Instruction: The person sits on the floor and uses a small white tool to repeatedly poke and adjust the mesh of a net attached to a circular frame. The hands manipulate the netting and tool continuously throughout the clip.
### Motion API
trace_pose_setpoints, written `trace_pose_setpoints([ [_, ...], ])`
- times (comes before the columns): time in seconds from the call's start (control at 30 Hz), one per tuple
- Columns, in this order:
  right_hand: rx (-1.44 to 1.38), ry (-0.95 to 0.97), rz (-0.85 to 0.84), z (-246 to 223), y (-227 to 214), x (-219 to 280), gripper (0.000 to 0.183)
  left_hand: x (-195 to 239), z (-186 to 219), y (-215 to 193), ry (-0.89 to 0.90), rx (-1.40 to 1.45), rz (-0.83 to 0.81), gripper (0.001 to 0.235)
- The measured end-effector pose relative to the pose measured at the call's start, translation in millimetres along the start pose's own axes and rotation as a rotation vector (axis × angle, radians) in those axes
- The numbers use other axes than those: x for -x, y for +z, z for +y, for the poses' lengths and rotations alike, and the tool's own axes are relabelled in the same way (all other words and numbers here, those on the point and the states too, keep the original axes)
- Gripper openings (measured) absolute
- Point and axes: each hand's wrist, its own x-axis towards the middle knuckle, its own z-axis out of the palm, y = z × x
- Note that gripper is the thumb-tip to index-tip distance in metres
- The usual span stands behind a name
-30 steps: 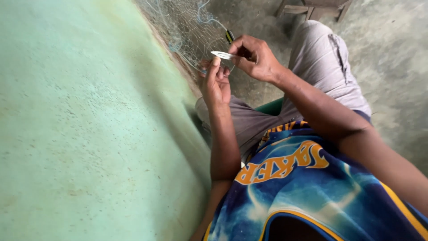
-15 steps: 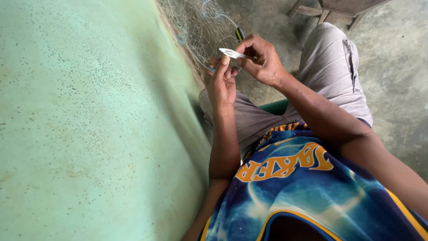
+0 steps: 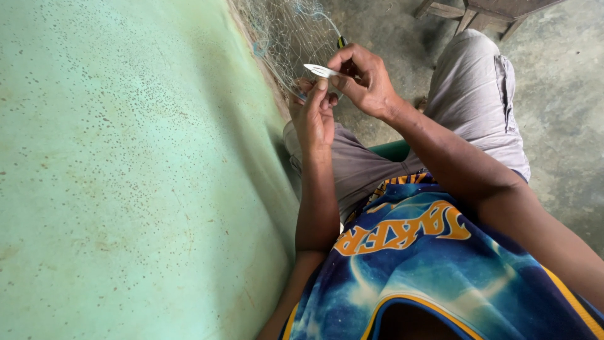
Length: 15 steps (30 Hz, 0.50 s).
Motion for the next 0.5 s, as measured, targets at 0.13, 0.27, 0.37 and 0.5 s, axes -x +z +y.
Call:
trace_pose_setpoints([
  [0.13, 0.162, -0.084, 0.051, 19, 6, -5, 0.018, -2, -8, -8, 0.051, -0.056, 0.027, 0.021],
  [0.27, 0.313, -0.154, 0.067, 1, 18, -18, 0.018, -6, -21, -19, 0.131, -0.011, 0.087, 0.027],
  [0.37, 0.278, -0.150, 0.027, 5, 16, -18, 0.022, 1, 1, 7, 0.129, -0.194, 0.180, 0.030],
  [0.5, 0.093, -0.167, 0.056, -6, 11, -23, 0.020, -4, -2, -11, 0.066, -0.343, 0.183, 0.035],
])
